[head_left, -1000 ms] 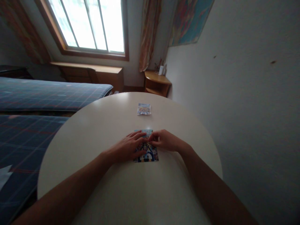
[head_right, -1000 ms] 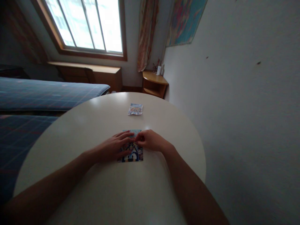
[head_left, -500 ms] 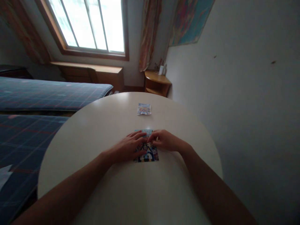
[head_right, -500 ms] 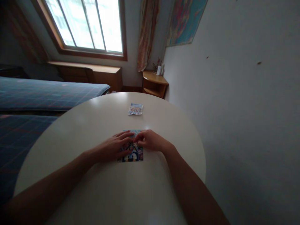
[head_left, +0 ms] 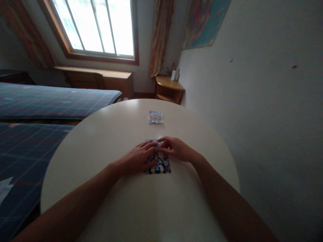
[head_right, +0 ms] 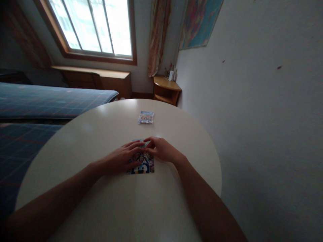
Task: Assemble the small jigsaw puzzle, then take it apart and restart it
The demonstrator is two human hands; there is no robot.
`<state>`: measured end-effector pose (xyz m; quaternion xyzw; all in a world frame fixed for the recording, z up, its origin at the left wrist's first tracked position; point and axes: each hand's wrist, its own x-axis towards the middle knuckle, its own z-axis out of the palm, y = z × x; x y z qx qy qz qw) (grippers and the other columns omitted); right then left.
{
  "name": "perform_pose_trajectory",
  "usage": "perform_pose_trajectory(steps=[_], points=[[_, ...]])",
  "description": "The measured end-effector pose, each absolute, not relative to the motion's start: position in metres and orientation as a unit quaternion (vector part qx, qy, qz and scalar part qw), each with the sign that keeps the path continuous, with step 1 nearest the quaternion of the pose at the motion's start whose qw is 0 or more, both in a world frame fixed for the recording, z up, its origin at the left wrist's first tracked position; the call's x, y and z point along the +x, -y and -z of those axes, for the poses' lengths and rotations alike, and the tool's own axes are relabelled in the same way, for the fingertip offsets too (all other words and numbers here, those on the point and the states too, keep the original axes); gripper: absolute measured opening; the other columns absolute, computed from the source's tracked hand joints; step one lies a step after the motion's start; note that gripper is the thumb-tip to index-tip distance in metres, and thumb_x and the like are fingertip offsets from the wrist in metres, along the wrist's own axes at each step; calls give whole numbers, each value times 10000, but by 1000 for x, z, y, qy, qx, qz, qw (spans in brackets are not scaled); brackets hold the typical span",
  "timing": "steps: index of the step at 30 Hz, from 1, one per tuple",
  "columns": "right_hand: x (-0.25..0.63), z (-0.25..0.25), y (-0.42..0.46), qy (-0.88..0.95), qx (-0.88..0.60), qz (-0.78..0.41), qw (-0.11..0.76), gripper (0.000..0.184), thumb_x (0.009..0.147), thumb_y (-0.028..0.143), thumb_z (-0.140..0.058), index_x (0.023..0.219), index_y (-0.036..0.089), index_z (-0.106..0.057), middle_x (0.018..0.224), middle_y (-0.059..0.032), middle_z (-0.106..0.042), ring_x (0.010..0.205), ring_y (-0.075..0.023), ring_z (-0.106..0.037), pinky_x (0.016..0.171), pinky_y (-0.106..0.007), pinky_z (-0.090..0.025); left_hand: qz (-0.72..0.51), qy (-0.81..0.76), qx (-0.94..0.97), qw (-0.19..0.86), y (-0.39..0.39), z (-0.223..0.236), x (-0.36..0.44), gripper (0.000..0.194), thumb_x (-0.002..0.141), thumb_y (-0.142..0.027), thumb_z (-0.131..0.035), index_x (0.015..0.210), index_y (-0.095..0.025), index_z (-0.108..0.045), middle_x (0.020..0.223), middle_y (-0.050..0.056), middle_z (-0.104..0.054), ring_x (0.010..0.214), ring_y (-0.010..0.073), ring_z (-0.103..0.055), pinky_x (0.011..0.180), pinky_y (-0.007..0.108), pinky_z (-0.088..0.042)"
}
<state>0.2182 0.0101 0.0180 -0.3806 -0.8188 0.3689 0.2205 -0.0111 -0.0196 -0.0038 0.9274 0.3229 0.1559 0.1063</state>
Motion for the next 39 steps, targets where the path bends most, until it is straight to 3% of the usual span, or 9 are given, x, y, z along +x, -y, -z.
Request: perform_pose_trajectory(steps=[5, 11, 39], points=[[219, -19, -10, 788, -405, -418, 202, 426, 826, 247, -660, 1227, 135, -570, 835, -51, -724, 732, -156, -664, 677, -271, -519, -160, -324, 927, 99, 20, 5, -11, 475, 934, -473, -536, 1338, -235, -462, 1480, 81, -449, 1395, 264, -359, 1155, 463, -317], [218, -14, -11, 794, -413, -397, 202, 514, 796, 210, -677, 1285, 151, -530, 832, -35, -726, 728, -154, -670, 678, -263, -512, -160, -326, 927, 97, 19, 6, -10, 461, 926, -462, -557, 1312, -221, -486, 1473, 88, -457, 1392, 267, -363, 1156, 451, -318], [216, -18, -10, 819, -404, -347, 216, 451, 783, 195, -695, 1221, 170, -591, 867, -33, -736, 726, -143, -664, 691, -255, -497, -171, -324, 922, 122, 17, 9, -12, 469, 922, -479, -551, 1323, -248, -475, 1479, 88, -446, 1403, 275, -349, 1155, 477, -309]])
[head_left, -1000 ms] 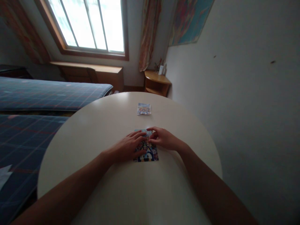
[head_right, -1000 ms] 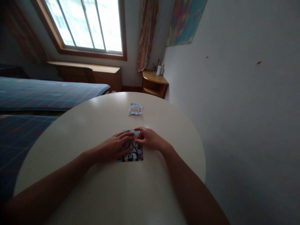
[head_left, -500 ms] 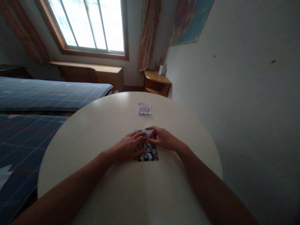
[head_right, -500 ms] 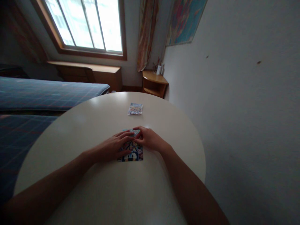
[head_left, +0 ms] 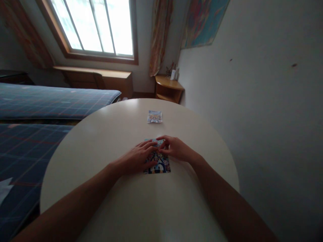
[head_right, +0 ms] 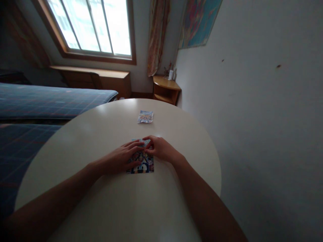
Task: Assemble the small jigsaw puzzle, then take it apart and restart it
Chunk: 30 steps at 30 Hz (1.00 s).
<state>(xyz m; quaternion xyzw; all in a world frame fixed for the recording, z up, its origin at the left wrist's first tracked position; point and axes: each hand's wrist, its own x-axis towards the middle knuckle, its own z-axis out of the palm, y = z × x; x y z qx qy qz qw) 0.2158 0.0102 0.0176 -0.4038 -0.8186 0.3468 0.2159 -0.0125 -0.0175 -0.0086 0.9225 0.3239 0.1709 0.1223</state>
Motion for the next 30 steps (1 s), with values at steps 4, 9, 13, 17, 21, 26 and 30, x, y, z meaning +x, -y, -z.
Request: perform_pose_trajectory(steps=[4, 9, 13, 17, 21, 26, 30], points=[[215, -18, -9, 819, -402, -347, 218, 451, 784, 191, -693, 1223, 160, -591, 856, -33, -735, 722, -142, -664, 683, -249, -492, -164, -329, 923, 112, 19, 5, -11, 460, 924, -467, -554, 1314, -232, -485, 1474, 95, -453, 1391, 277, -365, 1153, 465, -319], [215, -20, -8, 822, -404, -338, 216, 455, 780, 174, -691, 1224, 157, -591, 865, -35, -734, 719, -137, -653, 690, -251, -488, -152, -328, 926, 106, 19, 3, -10, 467, 933, -477, -537, 1320, -222, -477, 1471, 97, -455, 1395, 274, -358, 1149, 458, -326], [214, -19, -8, 828, -404, -328, 209, 453, 786, 197, -697, 1226, 167, -595, 851, -30, -726, 700, -132, -641, 678, -246, -480, -158, -327, 925, 110, 18, 5, -11, 457, 932, -479, -536, 1313, -233, -479, 1479, 91, -445, 1404, 269, -344, 1156, 466, -311], [216, -18, -9, 830, -397, -332, 210, 456, 787, 211, -702, 1228, 172, -594, 852, -27, -718, 695, -127, -632, 676, -242, -479, -157, -329, 924, 116, 19, 5, -11, 463, 927, -474, -545, 1313, -228, -479, 1481, 94, -442, 1404, 271, -343, 1162, 459, -303], [222, -18, -12, 824, -404, -332, 216, 474, 782, 212, -707, 1239, 174, -583, 843, -19, -711, 670, -121, -613, 648, -240, -468, -160, -330, 922, 123, 19, 6, -12, 465, 928, -478, -545, 1324, -244, -477, 1487, 84, -436, 1410, 272, -336, 1162, 464, -299], [227, -22, -13, 820, -407, -346, 205, 461, 769, 210, -715, 1212, 167, -596, 826, -18, -715, 671, -127, -612, 653, -250, -466, -166, -326, 923, 118, 18, 6, -12, 487, 927, -492, -538, 1344, -250, -470, 1489, 86, -437, 1405, 278, -343, 1152, 480, -313], [227, -23, -13, 820, -408, -351, 194, 447, 761, 192, -717, 1193, 164, -604, 820, -13, -712, 675, -127, -615, 659, -248, -467, -153, -332, 924, 113, 20, 2, -11, 484, 933, -489, -533, 1341, -234, -476, 1481, 89, -447, 1400, 279, -352, 1149, 471, -322]])
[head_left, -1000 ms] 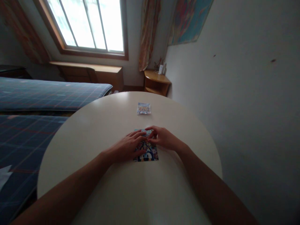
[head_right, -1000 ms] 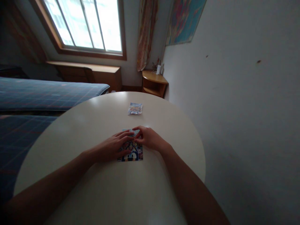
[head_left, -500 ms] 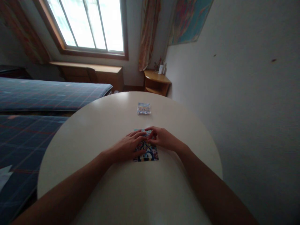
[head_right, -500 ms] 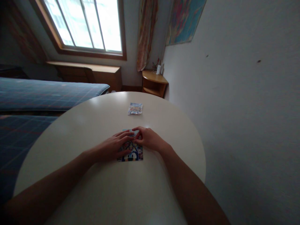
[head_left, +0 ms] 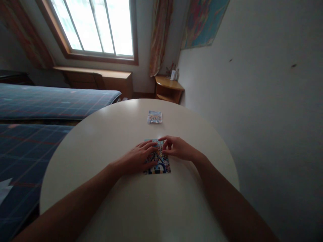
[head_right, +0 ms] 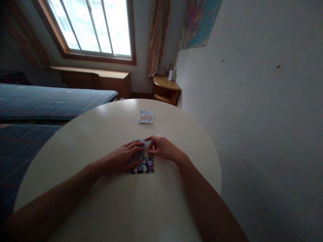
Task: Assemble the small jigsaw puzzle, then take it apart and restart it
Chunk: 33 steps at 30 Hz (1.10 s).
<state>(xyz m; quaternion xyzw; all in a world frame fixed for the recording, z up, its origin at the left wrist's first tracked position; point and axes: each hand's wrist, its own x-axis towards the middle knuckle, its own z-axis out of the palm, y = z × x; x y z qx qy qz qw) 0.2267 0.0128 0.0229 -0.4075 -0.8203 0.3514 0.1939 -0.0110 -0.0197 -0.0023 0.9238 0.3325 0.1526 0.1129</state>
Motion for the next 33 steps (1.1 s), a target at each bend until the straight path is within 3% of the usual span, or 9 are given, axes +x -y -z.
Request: perform_pose_trajectory(steps=[10, 15, 19, 23, 33], points=[[228, -21, -14, 826, -424, -323, 183, 428, 766, 262, -732, 1171, 174, -627, 856, -24, -688, 703, -138, -600, 680, -267, -471, -162, -330, 923, 117, 19, 5, -12, 478, 930, -496, -528, 1336, -250, -473, 1490, 83, -437, 1398, 281, -353, 1147, 483, -314], [227, -18, -14, 848, -435, -244, 182, 520, 713, 311, -797, 1186, 165, -637, 1072, -107, -634, 987, -227, -579, 883, -365, -460, -153, -333, 924, 111, 20, 3, -11, 449, 935, -499, -521, 1298, -234, -500, 1491, 83, -435, 1398, 282, -351, 1144, 468, -325], [225, -16, -13, 843, -453, -216, 194, 658, 725, 366, -789, 1309, 184, -548, 1266, -143, -559, 1185, -283, -495, 1007, -444, -398, -151, -332, 925, 107, 19, 4, -11, 461, 937, -496, -523, 1319, -240, -484, 1488, 81, -438, 1398, 277, -353, 1147, 469, -321], [222, -13, -11, 835, -492, -177, 172, 744, 699, 472, -786, 1344, 231, -505, 1376, -148, -483, 1266, -331, -429, 1039, -528, -351, -153, -331, 925, 106, 19, 5, -11, 457, 936, -494, -528, 1306, -228, -495, 1488, 88, -438, 1401, 273, -348, 1152, 462, -315], [214, -9, -10, 813, -542, -169, 126, 863, 711, 522, -745, 1432, 185, -412, 1518, -154, -360, 1385, -336, -323, 1109, -517, -287, -146, -337, 925, 100, 19, 3, -10, 464, 936, -488, -527, 1310, -216, -499, 1496, 84, -433, 1404, 272, -344, 1160, 445, -309]])
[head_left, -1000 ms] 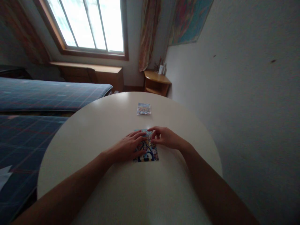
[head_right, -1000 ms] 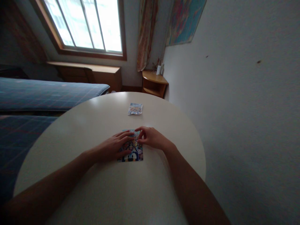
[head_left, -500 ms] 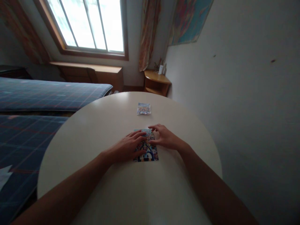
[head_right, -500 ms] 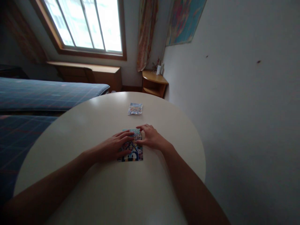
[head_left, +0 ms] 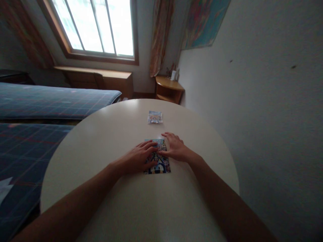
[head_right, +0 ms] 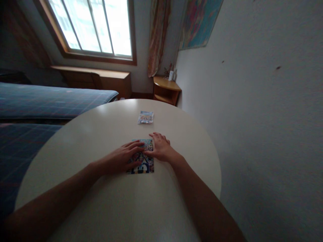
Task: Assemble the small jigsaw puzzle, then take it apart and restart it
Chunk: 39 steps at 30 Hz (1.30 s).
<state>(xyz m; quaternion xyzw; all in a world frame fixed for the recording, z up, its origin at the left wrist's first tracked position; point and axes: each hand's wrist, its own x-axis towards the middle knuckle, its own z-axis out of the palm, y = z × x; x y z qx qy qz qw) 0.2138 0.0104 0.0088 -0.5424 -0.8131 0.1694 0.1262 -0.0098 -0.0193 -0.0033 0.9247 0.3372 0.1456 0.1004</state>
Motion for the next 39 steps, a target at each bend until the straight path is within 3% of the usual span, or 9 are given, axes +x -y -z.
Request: perform_pose_trajectory(steps=[6, 13, 18, 22, 32, 39], points=[[217, -11, -11, 818, -541, -173, 87, 874, 732, 610, -691, 1452, 211, -397, 1541, -145, -344, 1411, -334, -306, 1135, -526, -247, -139, -347, 922, 97, 20, 6, -11, 559, 953, -525, -463, 1407, -203, -414, 1515, 86, -407, 1435, 242, -293, 1182, 411, -261], [215, -14, -13, 807, -562, -175, 48, 930, 717, 628, -687, 1476, 194, -370, 1576, -152, -277, 1446, -343, -237, 1154, -525, -207, -79, -372, 921, 81, 21, 13, -10, 684, 978, -605, -295, 1531, -208, -230, 1616, 73, -177, 1492, 257, -96, 1205, 441, -127], [212, -17, -11, 802, -569, -177, 34, 897, 728, 623, -678, 1469, 205, -394, 1574, -154, -279, 1440, -354, -245, 1146, -530, -214, -74, -372, 922, 76, 20, 14, -10, 688, 981, -613, -261, 1539, -212, -222, 1617, 64, -158, 1493, 249, -79, 1207, 426, -108], [220, -13, -13, 816, -548, -171, 70, 825, 730, 648, -673, 1423, 255, -460, 1549, -126, -338, 1421, -340, -287, 1142, -523, -228, -67, -377, 920, 79, 19, 12, -10, 670, 977, -628, -248, 1548, -284, -182, 1617, 20, -155, 1492, 274, -53, 1196, 462, -129], [236, 2, -27, 828, -535, -143, 89, 509, 935, 553, -460, 1392, 332, -496, 1540, -98, -360, 1430, -279, -297, 1145, -500, -221, -55, -397, 913, 80, 22, 8, -6, 619, 991, -608, -212, 1542, -327, -193, 1620, 30, -143, 1486, 309, -77, 1182, 510, -148], [236, 4, -27, 812, -565, -126, 75, 529, 964, 529, -385, 1435, 295, -440, 1562, -89, -321, 1443, -268, -261, 1165, -487, -181, -53, -383, 918, 87, 21, 9, -7, 518, 1007, -571, -216, 1510, -447, -213, 1625, -9, -96, 1481, 338, -47, 1168, 555, -139]])
